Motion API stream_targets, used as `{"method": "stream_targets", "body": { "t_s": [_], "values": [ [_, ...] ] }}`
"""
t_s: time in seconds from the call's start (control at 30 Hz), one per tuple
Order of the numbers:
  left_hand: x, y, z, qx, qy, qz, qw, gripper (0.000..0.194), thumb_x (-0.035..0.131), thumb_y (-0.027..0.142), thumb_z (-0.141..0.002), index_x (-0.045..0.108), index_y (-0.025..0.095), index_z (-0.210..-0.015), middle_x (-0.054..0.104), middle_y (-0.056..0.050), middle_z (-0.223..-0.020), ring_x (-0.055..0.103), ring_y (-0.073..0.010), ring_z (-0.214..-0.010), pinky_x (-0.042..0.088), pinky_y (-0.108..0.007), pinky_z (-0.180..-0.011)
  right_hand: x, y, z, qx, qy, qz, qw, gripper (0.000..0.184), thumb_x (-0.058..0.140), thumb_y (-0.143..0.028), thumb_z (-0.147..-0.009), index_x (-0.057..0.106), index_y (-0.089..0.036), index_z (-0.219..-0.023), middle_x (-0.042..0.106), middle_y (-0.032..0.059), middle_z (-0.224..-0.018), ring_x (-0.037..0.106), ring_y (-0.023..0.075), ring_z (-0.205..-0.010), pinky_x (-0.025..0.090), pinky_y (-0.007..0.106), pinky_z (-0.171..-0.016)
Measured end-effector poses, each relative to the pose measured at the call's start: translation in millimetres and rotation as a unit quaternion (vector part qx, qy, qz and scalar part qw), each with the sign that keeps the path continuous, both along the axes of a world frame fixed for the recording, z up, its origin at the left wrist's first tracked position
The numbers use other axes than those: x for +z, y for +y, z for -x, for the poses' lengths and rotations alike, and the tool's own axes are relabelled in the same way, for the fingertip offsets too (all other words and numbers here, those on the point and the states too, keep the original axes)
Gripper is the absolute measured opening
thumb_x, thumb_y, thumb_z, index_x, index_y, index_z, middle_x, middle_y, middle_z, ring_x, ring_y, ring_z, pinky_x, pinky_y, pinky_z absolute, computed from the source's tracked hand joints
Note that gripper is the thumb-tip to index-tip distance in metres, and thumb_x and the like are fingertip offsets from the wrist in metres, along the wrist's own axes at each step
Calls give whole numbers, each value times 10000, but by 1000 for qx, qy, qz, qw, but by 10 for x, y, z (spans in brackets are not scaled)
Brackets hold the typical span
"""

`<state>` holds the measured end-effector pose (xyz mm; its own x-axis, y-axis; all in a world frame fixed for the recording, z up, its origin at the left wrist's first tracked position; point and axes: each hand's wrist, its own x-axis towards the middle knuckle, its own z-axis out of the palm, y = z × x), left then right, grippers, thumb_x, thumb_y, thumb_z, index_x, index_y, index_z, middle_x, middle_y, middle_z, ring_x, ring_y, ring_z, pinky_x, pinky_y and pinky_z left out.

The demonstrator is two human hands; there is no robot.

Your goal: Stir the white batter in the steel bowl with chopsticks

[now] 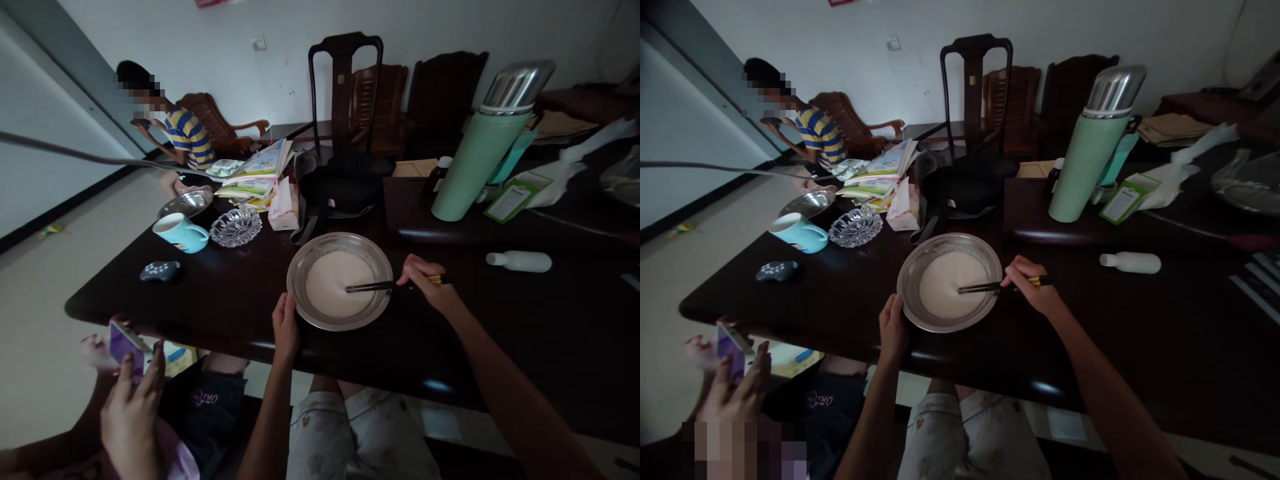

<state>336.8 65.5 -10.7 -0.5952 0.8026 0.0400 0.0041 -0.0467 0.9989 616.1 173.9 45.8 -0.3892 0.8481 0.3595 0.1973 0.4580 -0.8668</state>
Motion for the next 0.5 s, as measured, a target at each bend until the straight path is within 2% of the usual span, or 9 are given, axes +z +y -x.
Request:
{"method": "stream_targets", "body": {
  "t_s": [0.1,0.17,0.27,0.33,0.43,0.5],
  "values": [
    [25,1,-6,9,4,0,1000,440,618,550,-798,455,176,-631,365,45,-631,326,-98,-610,318,-209,-566,-8,-9,42,58,-43,-14,997,294,595,-436,-883,726,-224,-726,600,27,-701,566,161,-672,468,314,-630],
    [32,6,-10,14,4,0,1000,439,620,549,-795,455,176,-634,366,47,-631,325,-97,-609,319,-207,-567,-20,-2,47,28,-52,-38,998,244,629,-410,-866,724,-225,-739,602,23,-702,568,164,-693,468,321,-669],
    [23,11,-14,12,2,0,1000,443,620,557,-790,459,175,-637,368,47,-632,324,-96,-610,318,-206,-567,-36,10,3,-43,-1,-17,999,385,532,-453,-916,701,-212,-668,543,25,-682,538,153,-643,439,290,-557],
    [16,9,-15,8,2,3,1000,449,619,567,-787,457,176,-637,366,47,-633,322,-96,-609,317,-206,-566,-38,4,-9,-25,16,7,1000,442,488,-475,-931,700,-210,-648,528,29,-686,534,148,-622,424,276,-503],
    [19,5,-19,8,4,5,1000,456,614,575,-787,451,178,-632,357,48,-630,316,-97,-601,312,-209,-559,-29,-11,30,45,-29,-15,998,313,580,-435,-894,728,-225,-715,587,29,-708,569,159,-676,475,308,-616],
    [28,4,-22,7,5,3,1000,453,608,576,-791,455,179,-636,363,47,-631,320,-98,-601,316,-209,-564,-25,-8,46,33,-52,-43,997,239,627,-406,-870,731,-230,-746,608,27,-715,578,167,-707,478,334,-688]
  ]
}}
